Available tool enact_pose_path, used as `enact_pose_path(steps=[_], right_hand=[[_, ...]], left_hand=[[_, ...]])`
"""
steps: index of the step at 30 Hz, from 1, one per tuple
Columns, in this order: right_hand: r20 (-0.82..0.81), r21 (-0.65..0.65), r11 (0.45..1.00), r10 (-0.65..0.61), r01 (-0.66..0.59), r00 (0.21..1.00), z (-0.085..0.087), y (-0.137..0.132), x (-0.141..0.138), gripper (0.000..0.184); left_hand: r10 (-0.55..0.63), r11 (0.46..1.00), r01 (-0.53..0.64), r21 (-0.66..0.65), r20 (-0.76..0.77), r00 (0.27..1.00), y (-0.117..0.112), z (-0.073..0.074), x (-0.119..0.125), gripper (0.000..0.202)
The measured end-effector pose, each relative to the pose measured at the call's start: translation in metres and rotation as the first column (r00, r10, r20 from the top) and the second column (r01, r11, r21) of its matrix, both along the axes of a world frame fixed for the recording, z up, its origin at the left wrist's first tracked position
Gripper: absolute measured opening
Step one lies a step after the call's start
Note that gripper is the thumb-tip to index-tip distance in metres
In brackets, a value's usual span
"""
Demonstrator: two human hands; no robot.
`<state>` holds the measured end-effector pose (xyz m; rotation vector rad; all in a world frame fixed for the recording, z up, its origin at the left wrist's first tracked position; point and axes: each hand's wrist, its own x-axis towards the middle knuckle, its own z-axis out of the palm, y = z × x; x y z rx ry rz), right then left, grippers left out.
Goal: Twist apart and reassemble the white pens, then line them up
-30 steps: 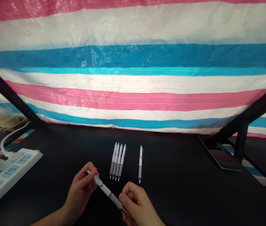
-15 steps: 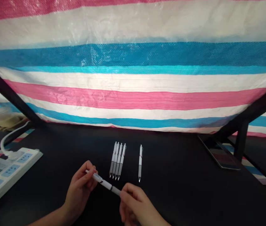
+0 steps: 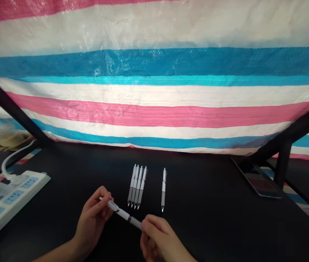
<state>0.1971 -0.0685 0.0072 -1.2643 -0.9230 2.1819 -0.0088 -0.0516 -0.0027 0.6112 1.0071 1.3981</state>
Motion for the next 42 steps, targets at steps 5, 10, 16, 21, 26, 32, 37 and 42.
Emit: enact_pose_path(steps=[5,10,16,21,26,32,37,42], right_hand=[[-0.044,0.003,1.000,0.001,-0.001,0.999,-0.005,0.002,0.000,0.043],[-0.016,0.053,0.998,-0.019,0.020,1.000,-0.006,0.004,-0.001,0.041],[-0.173,0.104,0.985,-0.121,0.140,0.977,-0.004,0.003,0.001,0.038],[-0.257,0.080,0.972,-0.195,0.221,0.947,-0.008,0.004,0.005,0.035],[-0.288,0.080,0.956,-0.249,0.282,0.925,-0.008,0.004,0.007,0.029],[-0.332,0.051,0.947,-0.283,0.317,0.900,-0.014,0.005,0.009,0.027],[-0.332,0.074,0.935,-0.304,0.346,0.893,-0.010,0.005,0.009,0.028],[-0.315,0.090,0.937,-0.295,0.338,0.902,-0.005,0.004,0.010,0.026]], left_hand=[[0.005,1.000,-0.005,0.005,-0.012,1.000,0.001,0.001,0.000,0.034],[0.008,1.000,-0.008,-0.002,-0.043,0.999,0.000,0.000,0.000,0.034],[0.027,1.000,-0.026,0.016,-0.062,0.998,0.000,0.000,-0.001,0.033],[0.065,0.997,-0.064,0.033,-0.042,0.997,0.003,0.001,-0.002,0.031],[0.104,0.994,-0.103,0.037,-0.011,0.995,0.004,0.005,-0.003,0.029],[0.147,0.989,-0.148,0.032,0.020,0.989,0.005,0.008,-0.002,0.029],[0.162,0.986,-0.164,0.034,0.040,0.986,0.007,0.009,-0.003,0.029],[0.170,0.984,-0.173,0.041,0.053,0.984,0.007,0.010,-0.003,0.030]])
